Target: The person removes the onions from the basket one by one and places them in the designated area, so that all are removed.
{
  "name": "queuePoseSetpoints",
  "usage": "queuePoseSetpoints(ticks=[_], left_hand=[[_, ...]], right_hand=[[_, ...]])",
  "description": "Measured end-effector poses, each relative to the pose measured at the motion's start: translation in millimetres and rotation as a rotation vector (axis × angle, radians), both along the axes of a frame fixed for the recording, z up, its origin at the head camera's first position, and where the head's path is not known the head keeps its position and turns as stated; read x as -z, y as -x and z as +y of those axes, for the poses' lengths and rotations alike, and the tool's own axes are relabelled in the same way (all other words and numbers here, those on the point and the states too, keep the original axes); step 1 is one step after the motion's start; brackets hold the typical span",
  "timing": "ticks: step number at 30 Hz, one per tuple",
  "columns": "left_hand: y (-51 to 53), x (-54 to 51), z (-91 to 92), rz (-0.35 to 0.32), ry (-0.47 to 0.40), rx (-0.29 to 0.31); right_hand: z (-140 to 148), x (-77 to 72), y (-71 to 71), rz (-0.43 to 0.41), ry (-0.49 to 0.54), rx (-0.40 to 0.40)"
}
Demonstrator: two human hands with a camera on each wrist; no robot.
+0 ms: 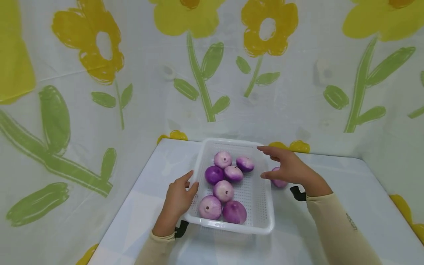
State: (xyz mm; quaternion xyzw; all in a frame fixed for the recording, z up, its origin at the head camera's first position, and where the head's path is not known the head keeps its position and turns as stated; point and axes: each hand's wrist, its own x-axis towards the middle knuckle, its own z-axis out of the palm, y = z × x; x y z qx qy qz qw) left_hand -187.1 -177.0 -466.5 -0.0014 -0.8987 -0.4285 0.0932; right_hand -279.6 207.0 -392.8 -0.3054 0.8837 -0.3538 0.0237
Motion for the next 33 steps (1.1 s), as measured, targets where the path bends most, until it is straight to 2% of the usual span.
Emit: queuePoseSetpoints(ticks=[7,12,17,21,27,33], left_hand=[[0.3,-1.5,0.9,0.001,0.002,-0.007],[0.2,-2.5,1.1,0.006,-0.001,-0.006],[0.0,-1.7,1.7,0.002,-0.005,-0.001],[-0.1,-0.3,1.5,0.006,0.003,-0.002],[-1.0,-0.9,0.6,0.004,0.002,-0.002],[-1.0,0.0,0.9,0.020,0.010,-0.001]], right_hand=[[-30.5,-12.1,11.1,-0.086,-0.088,-0.227],[-60.0,-11.6,21.7,-0.080,-0.148,-0.435],[-87.4,-7.1,23.9,-0.114,-0.225,-0.557],[-103.8,-0.8,24.5,-0.143,-0.290,-0.588],[-119.9,11.8,26.9,-0.115,-0.404,-0.568],[-130.8,12.0,23.2,-0.087,-0.473,-0.596]])
